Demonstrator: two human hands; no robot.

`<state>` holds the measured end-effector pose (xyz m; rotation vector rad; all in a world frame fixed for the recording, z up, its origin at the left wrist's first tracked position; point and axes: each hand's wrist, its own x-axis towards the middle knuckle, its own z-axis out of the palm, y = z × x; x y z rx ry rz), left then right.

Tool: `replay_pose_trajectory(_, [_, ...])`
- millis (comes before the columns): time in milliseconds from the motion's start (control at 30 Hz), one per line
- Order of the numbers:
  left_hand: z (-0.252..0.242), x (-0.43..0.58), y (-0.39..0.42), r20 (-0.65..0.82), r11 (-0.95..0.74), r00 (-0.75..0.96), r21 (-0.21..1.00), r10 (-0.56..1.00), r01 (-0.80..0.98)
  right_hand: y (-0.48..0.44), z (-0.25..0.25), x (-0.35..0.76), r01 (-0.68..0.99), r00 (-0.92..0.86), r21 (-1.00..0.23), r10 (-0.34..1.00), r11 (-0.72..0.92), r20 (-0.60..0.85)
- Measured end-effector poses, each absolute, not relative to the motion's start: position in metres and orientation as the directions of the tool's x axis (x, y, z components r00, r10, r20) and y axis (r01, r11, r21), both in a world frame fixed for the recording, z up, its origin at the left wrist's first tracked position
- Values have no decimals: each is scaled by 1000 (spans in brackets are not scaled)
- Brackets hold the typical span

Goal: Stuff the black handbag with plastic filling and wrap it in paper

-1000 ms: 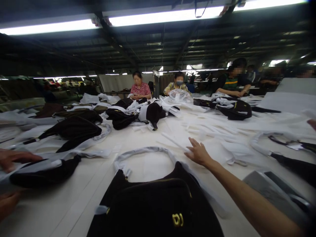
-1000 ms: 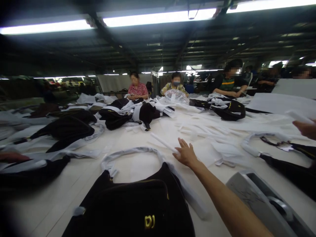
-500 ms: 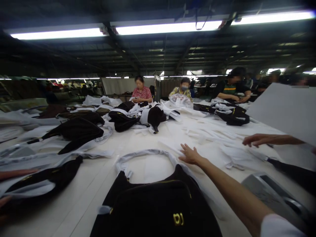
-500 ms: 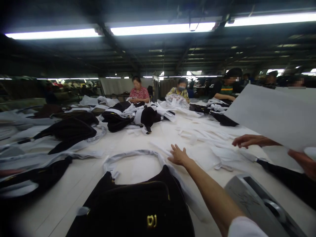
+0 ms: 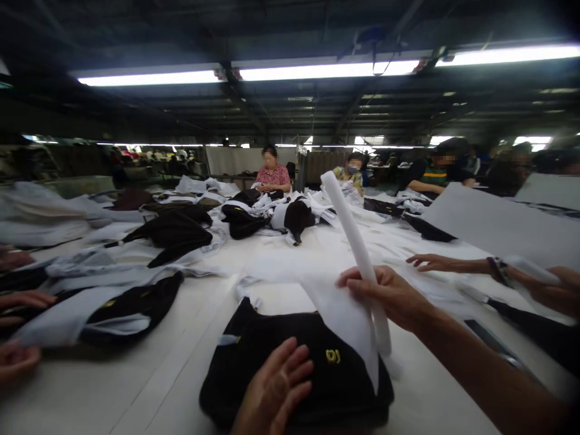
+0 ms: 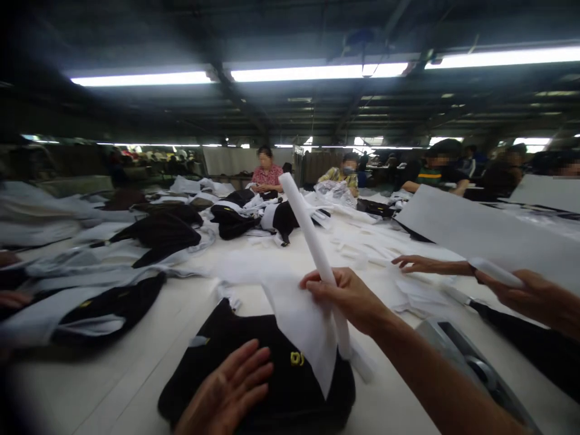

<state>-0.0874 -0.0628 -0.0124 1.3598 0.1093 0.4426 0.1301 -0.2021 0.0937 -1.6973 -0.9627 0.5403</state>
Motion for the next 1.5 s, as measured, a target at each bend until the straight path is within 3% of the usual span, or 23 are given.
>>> replay_pose_trajectory(33, [-8,-84,-72,77,394,910,884,408,-251,-208,90,114,345,527,-929,847,-132,75])
replay_pose_trajectory(100, [0,-84,-89,-86,643,887,721,455,-260,-217,77,86,386,417,-905,909,-182,-5])
replay_pose_trajectory(200, [4,-100,-109,-330,722,781,659,531,-212,-233,57,56,484,294,-843,951,-235,-97])
replay_pose_trajectory(233, [2,-107,-113,-396,731,735,653,550,-196,-239,52,49,555,315,-800,948,-228,-52])
replay_pose_trajectory(300, [-5,-120,-122,-470,742,657,636,590,-211,-250,46,35,716,430,-663,887,-221,169])
replay_pose_trajectory(400, [-15,-132,-133,-470,763,652,585,596,-276,-263,40,10,842,493,-473,729,-261,475])
replay_pose_trajectory(567, [-14,-137,-148,-493,808,671,511,554,-292,-256,7,-33,940,299,-307,798,-151,524])
replay_pose_trajectory(733, [-7,-147,-148,-457,826,720,481,522,-293,-246,-27,-40,988,137,-145,742,-54,656])
replay_pose_trajectory(1033, [-8,-155,-140,-417,736,646,575,639,-357,-252,-36,-47,982,163,-184,727,-52,667])
replay_pose_trajectory(1200, [-16,-160,-142,-443,726,639,629,629,-278,-256,-25,-41,895,333,-443,749,-60,572])
replay_pose_trajectory(1267, [-16,-164,-142,-411,730,689,636,597,-253,-255,-16,-36,875,339,-477,802,-78,491])
replay_pose_trajectory(1400, [-14,-168,-141,-363,713,700,634,615,-298,-248,-7,-38,947,228,-305,873,-97,432])
replay_pose_trajectory(1500, [-13,-168,-140,-433,703,604,633,669,-324,-243,-14,-52,966,248,-186,851,-180,462])
